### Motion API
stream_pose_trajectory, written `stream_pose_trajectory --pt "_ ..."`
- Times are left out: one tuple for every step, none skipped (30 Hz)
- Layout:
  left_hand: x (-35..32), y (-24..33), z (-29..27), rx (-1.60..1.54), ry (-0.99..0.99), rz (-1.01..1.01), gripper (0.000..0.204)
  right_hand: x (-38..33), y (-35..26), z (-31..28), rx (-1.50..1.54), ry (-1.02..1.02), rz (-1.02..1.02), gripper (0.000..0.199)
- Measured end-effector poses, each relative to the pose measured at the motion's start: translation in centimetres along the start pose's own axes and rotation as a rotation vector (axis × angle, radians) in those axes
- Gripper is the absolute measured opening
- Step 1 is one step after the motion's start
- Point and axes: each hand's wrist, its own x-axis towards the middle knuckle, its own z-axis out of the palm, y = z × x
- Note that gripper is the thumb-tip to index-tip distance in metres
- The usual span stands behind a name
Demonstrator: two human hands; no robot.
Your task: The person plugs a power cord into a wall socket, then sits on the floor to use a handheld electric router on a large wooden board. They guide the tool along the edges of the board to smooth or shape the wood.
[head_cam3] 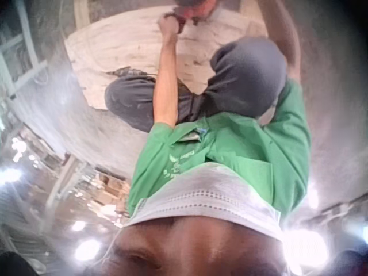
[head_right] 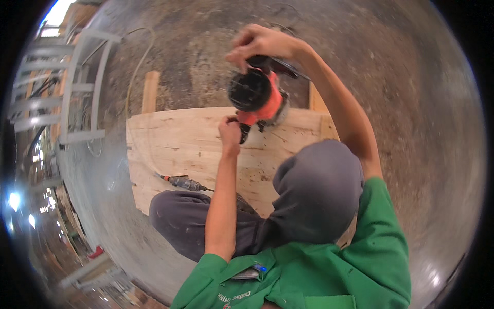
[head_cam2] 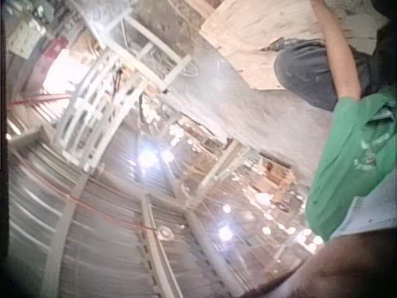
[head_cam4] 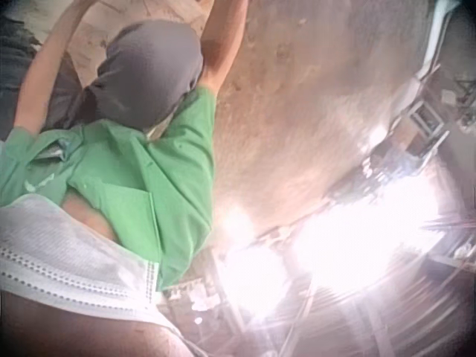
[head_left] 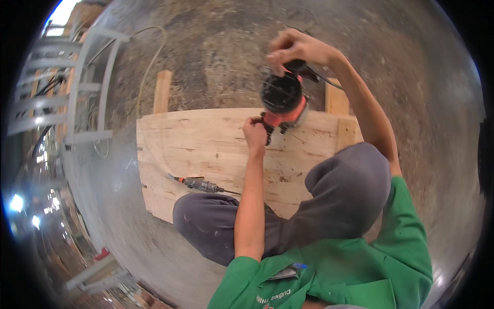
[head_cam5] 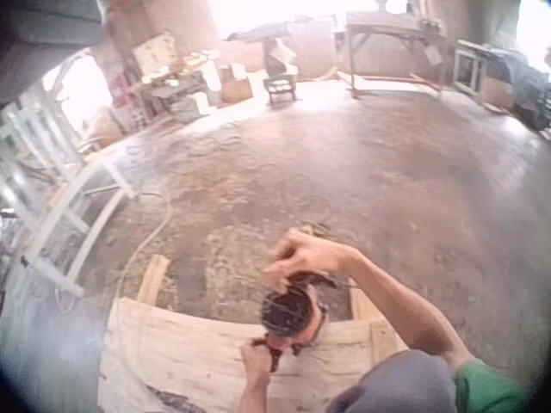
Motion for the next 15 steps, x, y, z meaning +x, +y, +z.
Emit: stream_pose_trajectory --pt "-0.4 0.2 0.6 -0.017 -0.027 -0.053 0.019 -0.2 -0.1 -0.1 -0.067 -0.016 0.030 0.033" --pt "-0.5 0.3 0.2 0.026 -0.013 -0.047 0.019 -0.1 -0.3 0.2 -0.093 -0.009 0.048 0.033" --pt "-0.6 0.3 0.0 0.062 0.000 -0.043 0.018 -0.1 -0.5 0.6 -0.123 -0.006 0.069 0.032" --pt "-0.7 0.2 -0.6 0.056 0.003 -0.049 0.018 0.0 -0.3 1.4 -0.045 0.126 0.066 0.033" --pt "-0.6 0.3 -1.1 0.044 0.005 -0.047 0.018 -0.1 0.1 2.4 0.024 0.259 0.057 0.034" --pt "-0.6 0.2 -1.4 0.029 0.008 -0.046 0.018 -0.1 0.4 3.4 0.091 0.388 0.049 0.035" --pt "-0.9 0.2 -0.4 0.018 -0.016 -0.051 0.018 -0.7 0.9 3.9 0.054 0.650 0.025 0.036" --pt "-0.9 0.1 -0.4 0.014 -0.015 -0.057 0.018 -0.3 1.3 5.2 0.033 0.894 -0.011 0.037" --pt "-0.8 0.0 -0.2 0.008 -0.013 -0.065 0.018 -0.4 1.7 6.0 0.010 1.135 -0.047 0.038" --pt "-0.6 0.0 -0.6 0.009 -0.021 -0.054 0.018 -0.4 1.4 6.4 0.048 1.160 0.011 0.038" --pt "-0.5 -0.1 -0.7 0.007 -0.027 -0.045 0.017 -0.4 1.2 6.0 -0.065 1.080 -0.004 0.038" --pt "-0.5 -0.2 -0.7 0.004 -0.030 -0.038 0.017 -0.6 1.1 5.5 -0.176 0.995 -0.020 0.037" --pt "-0.4 -0.4 -0.5 0.025 -0.021 -0.026 0.017 -0.9 1.0 4.7 -0.286 0.905 -0.035 0.036" --pt "-0.2 -0.3 -1.0 0.050 0.006 -0.007 0.017 -1.0 0.3 3.7 -0.235 0.571 0.020 0.034" --pt "-0.1 -0.4 -1.2 0.071 0.032 0.007 0.016 -0.7 0.0 2.4 -0.157 0.369 0.007 0.034"
